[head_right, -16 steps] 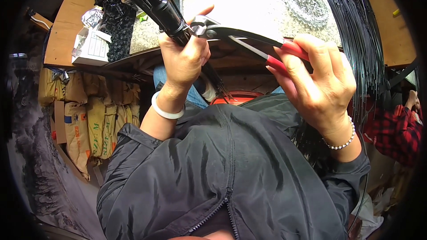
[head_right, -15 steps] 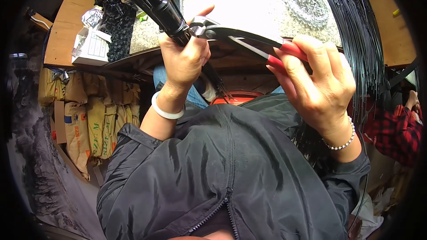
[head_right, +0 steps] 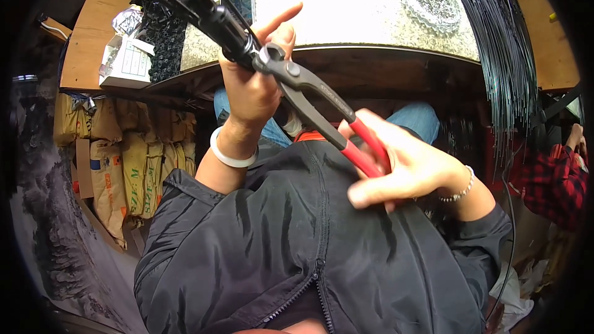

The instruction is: Assembling multiple black rods into cylindrical connectors and securing them using pliers.

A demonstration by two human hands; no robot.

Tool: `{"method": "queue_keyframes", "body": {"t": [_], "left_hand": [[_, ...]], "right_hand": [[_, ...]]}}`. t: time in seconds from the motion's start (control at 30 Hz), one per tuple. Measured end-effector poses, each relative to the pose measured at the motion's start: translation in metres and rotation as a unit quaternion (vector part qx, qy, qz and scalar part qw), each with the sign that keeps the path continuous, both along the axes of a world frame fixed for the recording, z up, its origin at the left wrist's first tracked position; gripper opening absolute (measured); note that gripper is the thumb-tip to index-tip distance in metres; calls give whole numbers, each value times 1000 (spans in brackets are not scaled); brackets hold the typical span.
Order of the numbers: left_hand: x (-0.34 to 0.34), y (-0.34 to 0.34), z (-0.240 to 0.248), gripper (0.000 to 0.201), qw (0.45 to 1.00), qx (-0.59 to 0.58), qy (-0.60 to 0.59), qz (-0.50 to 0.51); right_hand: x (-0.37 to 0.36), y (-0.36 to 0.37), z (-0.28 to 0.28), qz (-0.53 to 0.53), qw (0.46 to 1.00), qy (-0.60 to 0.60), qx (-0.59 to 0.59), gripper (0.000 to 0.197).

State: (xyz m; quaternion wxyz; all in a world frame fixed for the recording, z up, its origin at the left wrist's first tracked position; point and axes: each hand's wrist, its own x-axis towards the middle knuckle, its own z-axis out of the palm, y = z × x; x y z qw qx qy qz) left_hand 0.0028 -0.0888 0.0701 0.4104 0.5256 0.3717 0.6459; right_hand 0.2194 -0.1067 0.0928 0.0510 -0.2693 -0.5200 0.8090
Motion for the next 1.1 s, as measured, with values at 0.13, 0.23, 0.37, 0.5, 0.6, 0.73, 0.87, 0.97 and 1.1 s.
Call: {"method": "queue_keyframes", "body": {"t": [0.13, 0.23, 0.37, 0.5, 0.6, 0.73, 0.87, 0.97, 1.1], "left_hand": [[-4, -3, -1, 28, 998, 10, 61, 16], [-1, 6, -8, 27, 995, 87, 30, -25], [4, -1, -5, 26, 998, 23, 54, 0], [5, -2, -3, 26, 999, -32, 42, -3], [6, 0, -6, 26, 999, -17, 26, -14], [8, -2, -4, 25, 999, -17, 27, -16], [8, -4, -5, 26, 998, -57, 21, -12], [10, -4, -6, 26, 998, -58, 13, -13], [9, -1, -12, 27, 999, -37, 10, 0]], "right_hand": [[-2, 2, -11, -145, 728, -62, 668, 53], [7, -5, 13, -100, 992, -69, 21, 49], [1, 5, 15, -7, 994, -105, -24, 69], [4, 4, -14, -155, 667, -78, 725, 54], [9, 1, -2, -44, 997, -5, -58, 52], [-3, -2, -2, -81, 967, -30, 238, 69], [7, -1, -13, -55, 901, -36, 429, 59], [6, 3, -17, -57, 928, -12, 369, 54], [5, 3, -18, -89, 949, -17, 303, 38]]}}
